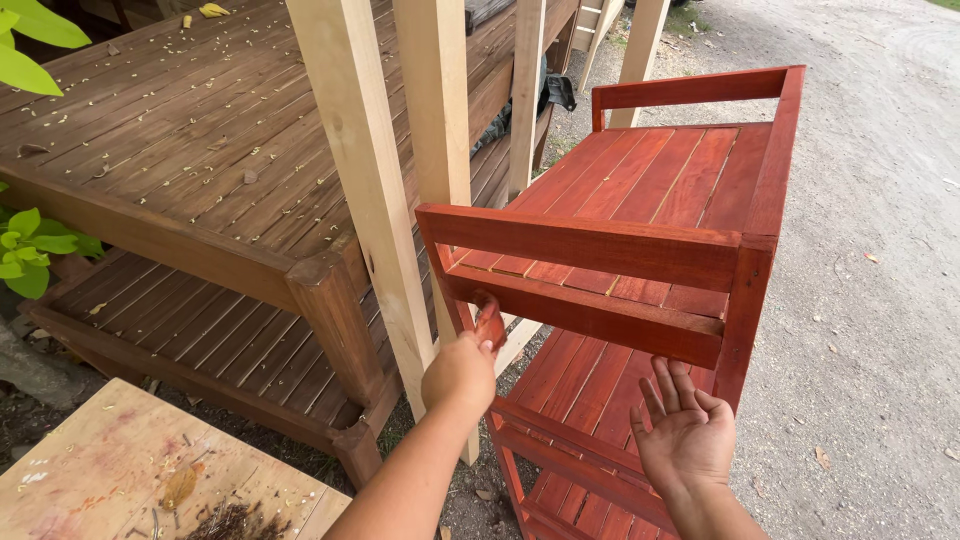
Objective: The person applies reddish-brown wood stain to a slatted wooden bench using a cloth pad. They wipe the stain across the bench rails, legs, and shelf surfaces, periodically returning to a workbench to pour more stain from a bottle onto the pad and resume wiping different parts of the furniture.
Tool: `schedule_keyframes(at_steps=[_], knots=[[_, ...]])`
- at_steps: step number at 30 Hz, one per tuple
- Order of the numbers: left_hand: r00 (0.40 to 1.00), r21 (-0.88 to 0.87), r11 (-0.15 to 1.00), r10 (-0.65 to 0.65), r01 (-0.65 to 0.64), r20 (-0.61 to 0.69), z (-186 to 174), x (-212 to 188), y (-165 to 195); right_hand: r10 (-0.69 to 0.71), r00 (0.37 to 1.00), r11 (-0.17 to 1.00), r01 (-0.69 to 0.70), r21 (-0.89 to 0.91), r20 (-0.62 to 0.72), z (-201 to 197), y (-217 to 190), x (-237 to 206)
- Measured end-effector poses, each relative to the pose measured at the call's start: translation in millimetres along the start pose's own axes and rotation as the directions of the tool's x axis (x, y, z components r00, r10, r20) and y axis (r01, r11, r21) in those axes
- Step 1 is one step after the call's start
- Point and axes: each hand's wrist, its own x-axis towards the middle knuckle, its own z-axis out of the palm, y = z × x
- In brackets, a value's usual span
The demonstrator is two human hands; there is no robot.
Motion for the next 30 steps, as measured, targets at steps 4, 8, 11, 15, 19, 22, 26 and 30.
schedule_keyframes(at_steps=[4,8,11,15,19,22,26,30], knots=[[0.995,0.070,0.994,0.084,-0.087,0.051,3.9,-12.4,-20.5,0.017,1.000,1.000,-0.017,0.011,0.004,-1.4,4.0,1.7],[0.996,0.019,0.997,-0.073,0.074,-0.049,-25.9,25.6,-54.3,0.012,1.000,1.000,-0.012,0.010,0.000,-2.2,5.2,0.4],[0.991,-0.036,0.994,-0.101,0.099,-0.089,-21.4,43.3,-47.7,0.008,1.000,1.000,-0.008,0.013,-0.010,-2.9,4.5,-1.1],[0.998,-0.029,0.999,-0.015,0.014,-0.060,11.1,18.5,-4.7,0.001,1.000,1.000,-0.001,0.029,-0.020,-7.3,4.4,-0.7],[0.987,-0.046,0.988,0.147,-0.145,0.063,11.9,-39.5,24.2,0.010,0.999,0.999,-0.007,0.049,-0.051,-17.2,11.4,4.5],[0.915,-0.015,0.924,0.380,-0.382,0.137,10.1,-83.9,50.3,0.030,0.998,0.996,-0.025,0.088,-0.049,-26.3,19.9,11.5],[0.777,-0.018,0.797,0.593,-0.603,0.211,8.1,-113.5,80.0,0.024,0.999,0.983,-0.016,0.184,-0.044,-38.2,22.6,17.2],[0.743,0.023,0.753,0.643,-0.657,0.186,6.9,-102.5,88.8,0.025,0.991,0.992,-0.008,0.128,-0.132,-39.8,19.4,12.2]])
